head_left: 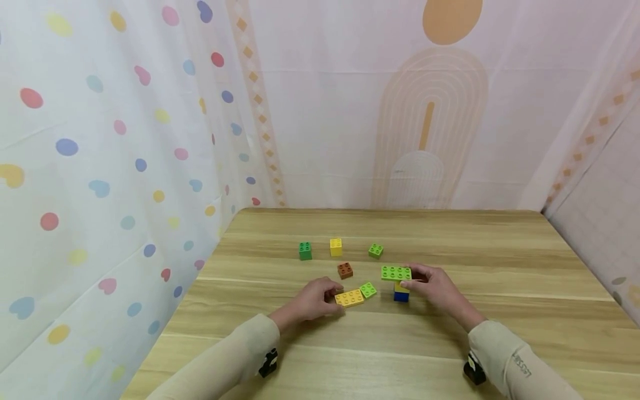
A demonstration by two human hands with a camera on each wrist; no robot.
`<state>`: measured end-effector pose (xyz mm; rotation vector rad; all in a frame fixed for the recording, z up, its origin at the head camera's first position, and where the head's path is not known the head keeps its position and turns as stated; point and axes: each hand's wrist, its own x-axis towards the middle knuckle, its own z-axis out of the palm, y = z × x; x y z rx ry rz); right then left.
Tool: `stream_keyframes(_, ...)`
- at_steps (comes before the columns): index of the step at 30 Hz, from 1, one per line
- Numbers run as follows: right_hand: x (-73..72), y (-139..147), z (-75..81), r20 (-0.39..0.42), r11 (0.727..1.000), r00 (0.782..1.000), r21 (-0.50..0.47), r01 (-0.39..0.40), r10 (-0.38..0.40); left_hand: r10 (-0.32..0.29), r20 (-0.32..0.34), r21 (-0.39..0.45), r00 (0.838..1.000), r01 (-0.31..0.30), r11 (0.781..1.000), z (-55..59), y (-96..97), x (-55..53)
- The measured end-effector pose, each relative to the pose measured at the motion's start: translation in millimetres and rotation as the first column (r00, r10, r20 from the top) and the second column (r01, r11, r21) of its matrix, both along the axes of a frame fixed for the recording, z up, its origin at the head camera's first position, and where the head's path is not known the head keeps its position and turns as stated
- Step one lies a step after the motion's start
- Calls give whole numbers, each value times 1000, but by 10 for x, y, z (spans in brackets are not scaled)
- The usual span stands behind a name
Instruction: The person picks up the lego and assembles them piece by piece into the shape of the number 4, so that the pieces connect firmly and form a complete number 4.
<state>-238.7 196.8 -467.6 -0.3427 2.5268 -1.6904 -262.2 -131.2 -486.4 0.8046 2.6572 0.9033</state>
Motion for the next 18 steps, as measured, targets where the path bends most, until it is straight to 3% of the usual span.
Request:
stream_keyframes(5, 5, -4, -1, -2, 1000, 1000, -5, 0, 0, -14, -47, -66, 999, 11, 998, 1, 23, -3)
stream_keyframes(10, 8, -10, -6, 6, 1000, 1000, -15, 5, -5, -6, -79, -77, 997, 0, 997, 11, 43, -5)
stream_keyframes(18, 9, -11, 12, 4, 1000, 1000, -14, 3, -3, 66, -25, -17, 997, -67, 998, 42, 15, -28)
